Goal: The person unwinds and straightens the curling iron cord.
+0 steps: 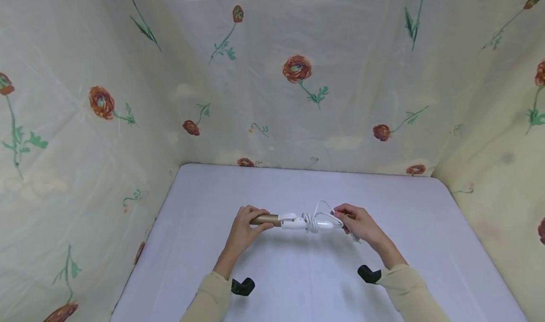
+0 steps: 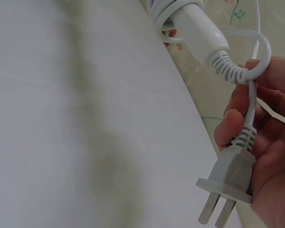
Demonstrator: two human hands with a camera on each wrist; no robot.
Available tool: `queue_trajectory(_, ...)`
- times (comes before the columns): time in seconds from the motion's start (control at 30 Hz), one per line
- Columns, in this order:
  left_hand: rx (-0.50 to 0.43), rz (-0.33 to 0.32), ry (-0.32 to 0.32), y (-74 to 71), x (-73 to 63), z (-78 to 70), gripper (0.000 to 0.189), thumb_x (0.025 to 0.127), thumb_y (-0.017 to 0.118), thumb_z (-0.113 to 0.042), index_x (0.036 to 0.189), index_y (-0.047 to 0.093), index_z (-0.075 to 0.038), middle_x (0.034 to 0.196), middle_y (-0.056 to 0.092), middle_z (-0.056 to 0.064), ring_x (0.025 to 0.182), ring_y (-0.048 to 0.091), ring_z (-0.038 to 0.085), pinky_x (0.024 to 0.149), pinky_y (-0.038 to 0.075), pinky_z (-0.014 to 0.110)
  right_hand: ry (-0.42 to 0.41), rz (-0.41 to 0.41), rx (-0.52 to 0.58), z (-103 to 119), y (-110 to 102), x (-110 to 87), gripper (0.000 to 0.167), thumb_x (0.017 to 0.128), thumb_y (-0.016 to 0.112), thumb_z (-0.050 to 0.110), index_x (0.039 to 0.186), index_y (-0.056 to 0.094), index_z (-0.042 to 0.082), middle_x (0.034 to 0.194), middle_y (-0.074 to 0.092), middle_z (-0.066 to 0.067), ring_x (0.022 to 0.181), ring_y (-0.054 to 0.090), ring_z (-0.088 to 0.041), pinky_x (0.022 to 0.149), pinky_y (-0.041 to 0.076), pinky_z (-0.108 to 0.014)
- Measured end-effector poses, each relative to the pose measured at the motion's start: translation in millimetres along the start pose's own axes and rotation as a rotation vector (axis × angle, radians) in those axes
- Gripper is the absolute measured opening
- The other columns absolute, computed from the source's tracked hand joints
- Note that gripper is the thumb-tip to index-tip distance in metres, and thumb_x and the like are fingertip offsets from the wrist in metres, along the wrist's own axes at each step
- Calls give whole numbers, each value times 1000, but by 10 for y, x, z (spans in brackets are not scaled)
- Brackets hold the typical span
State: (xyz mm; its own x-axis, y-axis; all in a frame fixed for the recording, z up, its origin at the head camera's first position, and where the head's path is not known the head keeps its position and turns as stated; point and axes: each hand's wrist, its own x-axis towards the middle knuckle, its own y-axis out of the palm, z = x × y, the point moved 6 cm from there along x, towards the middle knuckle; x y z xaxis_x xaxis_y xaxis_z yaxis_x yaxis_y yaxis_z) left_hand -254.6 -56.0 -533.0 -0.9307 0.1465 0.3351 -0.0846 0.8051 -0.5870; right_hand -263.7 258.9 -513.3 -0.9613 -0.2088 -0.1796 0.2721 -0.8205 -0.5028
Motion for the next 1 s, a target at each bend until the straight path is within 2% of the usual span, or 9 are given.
queue_trajectory(0.13, 4, -2, 5, -8, 16, -1, 42, 74, 72, -46, 107, 71, -21, 97, 60, -4, 89, 47, 11, 78, 43, 31, -22, -5, 11, 32, -46, -38, 35, 95, 57, 33, 115, 59, 5, 87, 58, -12, 69, 53, -16, 60, 45, -29)
queue_trajectory(0.33, 16, -10, -24, -18, 40, 15, 41, 74, 73, -44, 107, 71, -21, 98, 61, -2, 89, 48, 12, 78, 43, 31, -45, -29, 13, 13, -80, -88, 36, 95, 57, 36, 113, 58, 5, 81, 55, -5, 69, 52, -15, 61, 46, -28)
queue_trajectory(0.5, 31, -9, -56, -6, 36, 33, 40, 74, 74, -45, 106, 72, -22, 98, 62, -2, 88, 48, 12, 77, 43, 31, -50, -42, 34, -15, -82, -140, 37, 95, 56, 39, 111, 58, 6, 82, 54, -10, 68, 51, -13, 61, 47, -30)
queue_trajectory(0.73, 30, -12, -62, 5, 35, 38, 40, 74, 73, -46, 106, 71, -22, 97, 61, -2, 86, 47, 11, 76, 42, 29, -98, -82, 66, -2, -101, -228, 34, 95, 56, 36, 106, 58, 4, 78, 54, -10, 65, 52, -13, 60, 46, -30)
queue_trajectory(0.87, 19, -27, -58, 0, 39, 42, 40, 73, 73, -46, 106, 71, -22, 96, 61, -2, 86, 47, 11, 76, 42, 29, -121, -34, 106, -24, -53, -290, 30, 96, 55, 33, 103, 57, 5, 77, 53, -8, 65, 52, -15, 61, 45, -32)
queue_trajectory(0.93, 16, -35, -53, -7, 38, 41, 40, 73, 74, -46, 105, 72, -22, 96, 61, -2, 85, 47, 11, 76, 42, 29, -134, 21, 130, -43, -2, -316, 27, 97, 54, 32, 102, 56, 5, 76, 53, -5, 65, 53, -15, 62, 45, -34)
queue_trajectory(1.0, 16, -43, -42, -16, 38, 33, 40, 73, 73, -46, 105, 71, -23, 95, 61, -2, 84, 46, 10, 75, 42, 29, -153, 89, 151, -51, 59, -340, 25, 98, 53, 29, 102, 56, 4, 78, 55, -8, 66, 54, -19, 62, 46, -35)
